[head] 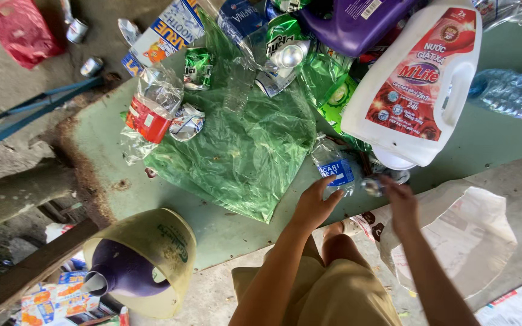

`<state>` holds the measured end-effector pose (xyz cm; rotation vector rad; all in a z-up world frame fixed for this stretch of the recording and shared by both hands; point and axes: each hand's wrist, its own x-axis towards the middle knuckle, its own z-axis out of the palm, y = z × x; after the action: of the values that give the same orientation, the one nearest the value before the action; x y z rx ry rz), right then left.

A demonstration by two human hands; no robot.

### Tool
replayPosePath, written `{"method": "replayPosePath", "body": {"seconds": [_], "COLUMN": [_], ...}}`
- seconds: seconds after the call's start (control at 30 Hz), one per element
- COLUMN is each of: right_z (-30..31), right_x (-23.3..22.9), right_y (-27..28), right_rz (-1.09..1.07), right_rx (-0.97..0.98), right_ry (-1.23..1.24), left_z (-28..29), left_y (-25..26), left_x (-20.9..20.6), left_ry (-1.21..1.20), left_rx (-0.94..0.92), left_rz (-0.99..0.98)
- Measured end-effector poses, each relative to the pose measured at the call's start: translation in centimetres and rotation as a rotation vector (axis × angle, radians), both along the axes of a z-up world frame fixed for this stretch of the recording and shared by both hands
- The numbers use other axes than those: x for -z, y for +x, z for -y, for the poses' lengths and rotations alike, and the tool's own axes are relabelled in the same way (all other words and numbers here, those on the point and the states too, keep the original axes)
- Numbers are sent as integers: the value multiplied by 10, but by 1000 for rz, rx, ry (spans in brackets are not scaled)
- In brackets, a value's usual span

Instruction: The person sorts through a collection of crushed aluminum cans and plastic bottles on a table, picking them up one by one and placing them into a large white bag.

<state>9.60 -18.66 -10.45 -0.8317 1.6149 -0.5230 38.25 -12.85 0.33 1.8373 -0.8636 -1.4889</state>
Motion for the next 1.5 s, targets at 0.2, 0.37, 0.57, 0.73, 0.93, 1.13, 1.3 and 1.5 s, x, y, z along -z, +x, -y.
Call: {"method": "replayPosePath", "body": {"seconds": [0.2, 0.37, 0.57, 0.73, 0.93, 1.13, 1.3, 1.5], "right_z": [-63, -46, 38, 77, 61, 69, 66, 42], "right_x": [-101, -57, 20, 2, -6, 26, 34, 12], "right_y": [68, 50, 11, 26, 36, 24, 20, 31], "right_rz": [277, 398, 286, 161, 266, 177, 129, 272], "right_rx": [-229, -177, 312, 197, 88, 169, 91, 426], "right_ry": [163, 236, 422, 479, 296, 320, 234, 369], "left_z": [-19, -37, -39, -48, -61, -72, -80, -86], "left_y": [-6, 3, 34, 50, 38, 22, 17, 10], "left_x": [50, 52, 20, 7, -4, -15, -30, -40], "left_ry": [229, 262, 280, 206, 166, 76, 97, 46], "left_rx": [-247, -491, -569, -607, -668, -683, -631, -666], "left_rz": [-238, -688, -559, -545, -561, -556, -495, -597]}}
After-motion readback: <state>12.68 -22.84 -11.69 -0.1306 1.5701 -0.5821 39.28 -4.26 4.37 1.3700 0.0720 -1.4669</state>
